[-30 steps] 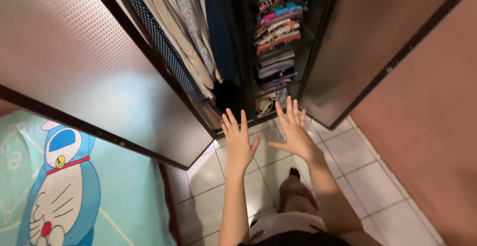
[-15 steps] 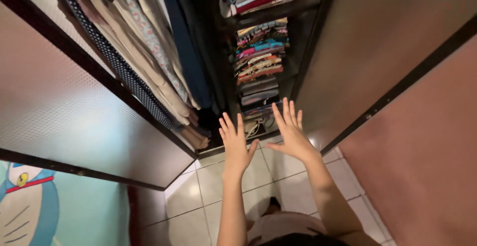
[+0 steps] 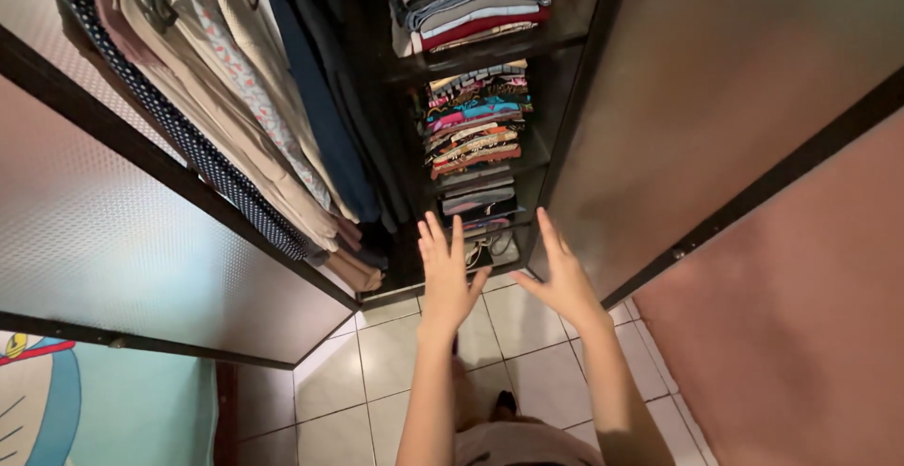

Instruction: The person organizes clothes in a wardrobe by first adjusting stacks of folded garments on shelves and then moving through hanging clothes on hangers. They repeatedly pull out, inspect, and reposition individual hanging items before returning them to the rack.

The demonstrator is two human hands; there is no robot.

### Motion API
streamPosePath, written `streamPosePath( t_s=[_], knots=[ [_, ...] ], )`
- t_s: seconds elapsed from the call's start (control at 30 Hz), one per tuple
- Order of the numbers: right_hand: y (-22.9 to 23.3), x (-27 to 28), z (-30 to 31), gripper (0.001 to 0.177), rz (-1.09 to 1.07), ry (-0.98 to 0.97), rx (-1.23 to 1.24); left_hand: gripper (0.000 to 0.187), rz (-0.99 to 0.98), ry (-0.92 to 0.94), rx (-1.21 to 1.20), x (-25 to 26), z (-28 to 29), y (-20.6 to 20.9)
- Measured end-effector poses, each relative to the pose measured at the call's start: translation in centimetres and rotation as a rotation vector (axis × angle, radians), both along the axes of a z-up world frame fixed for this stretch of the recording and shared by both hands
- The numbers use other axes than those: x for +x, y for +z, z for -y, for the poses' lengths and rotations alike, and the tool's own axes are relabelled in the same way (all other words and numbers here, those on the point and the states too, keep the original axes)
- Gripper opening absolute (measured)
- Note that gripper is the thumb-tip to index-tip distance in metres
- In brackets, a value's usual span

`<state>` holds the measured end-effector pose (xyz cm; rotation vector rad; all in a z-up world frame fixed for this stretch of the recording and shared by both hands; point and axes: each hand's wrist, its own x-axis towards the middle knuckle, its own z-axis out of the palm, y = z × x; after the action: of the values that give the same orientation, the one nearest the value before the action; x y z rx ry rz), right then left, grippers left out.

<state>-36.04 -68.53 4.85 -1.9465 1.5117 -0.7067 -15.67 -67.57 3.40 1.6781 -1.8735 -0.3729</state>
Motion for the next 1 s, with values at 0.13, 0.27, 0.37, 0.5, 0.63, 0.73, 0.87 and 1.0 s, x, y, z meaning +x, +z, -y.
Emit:
streamPosePath(
  t_s=[0.13,0.27,0.37,0.5,0.63,0.73,0.87,1.0],
  knots=[
    [-1.8,-0.5,1.4,0.114,0.048,-0.03,-0.133,0.101,-0.006,-0.046,-0.026,-0.7,1.3,-0.8],
    [-2.0,-0.5,3.5,0.116,-0.001,-0.013,-0.182,0.1,0.002,-0.072,-0.03,-0.7,3.0,0.4],
    [-2.3,-0.2,5.8,0.115,-0.001,-0.012,-0.205,0.101,-0.002,-0.067,-0.049,-0.2,5.4,0.4],
    [-0.6,0.8,8.1,0.111,0.005,-0.01,-0.227,0.1,-0.023,-0.07,-0.046,0.4,8.4,0.9],
    [0.2,1.8,11.4,0.102,0.058,-0.063,-0.253,0.103,-0.078,-0.06,-0.072,1.2,12.0,0.8],
    [-0.6,2.4,14.7,0.095,0.083,-0.092,-0.316,0.107,-0.104,-0.047,-0.108,1.6,15.0,0.9],
    [0.1,3.7,19.5,0.092,0.061,-0.087,-0.494,0.103,-0.127,-0.06,-0.187,2.4,18.7,2.4],
    [0.0,5.2,24.8,0.088,0.049,-0.091,-0.596,0.092,-0.238,-0.096,-0.373,3.2,23.4,3.6]
  ],
)
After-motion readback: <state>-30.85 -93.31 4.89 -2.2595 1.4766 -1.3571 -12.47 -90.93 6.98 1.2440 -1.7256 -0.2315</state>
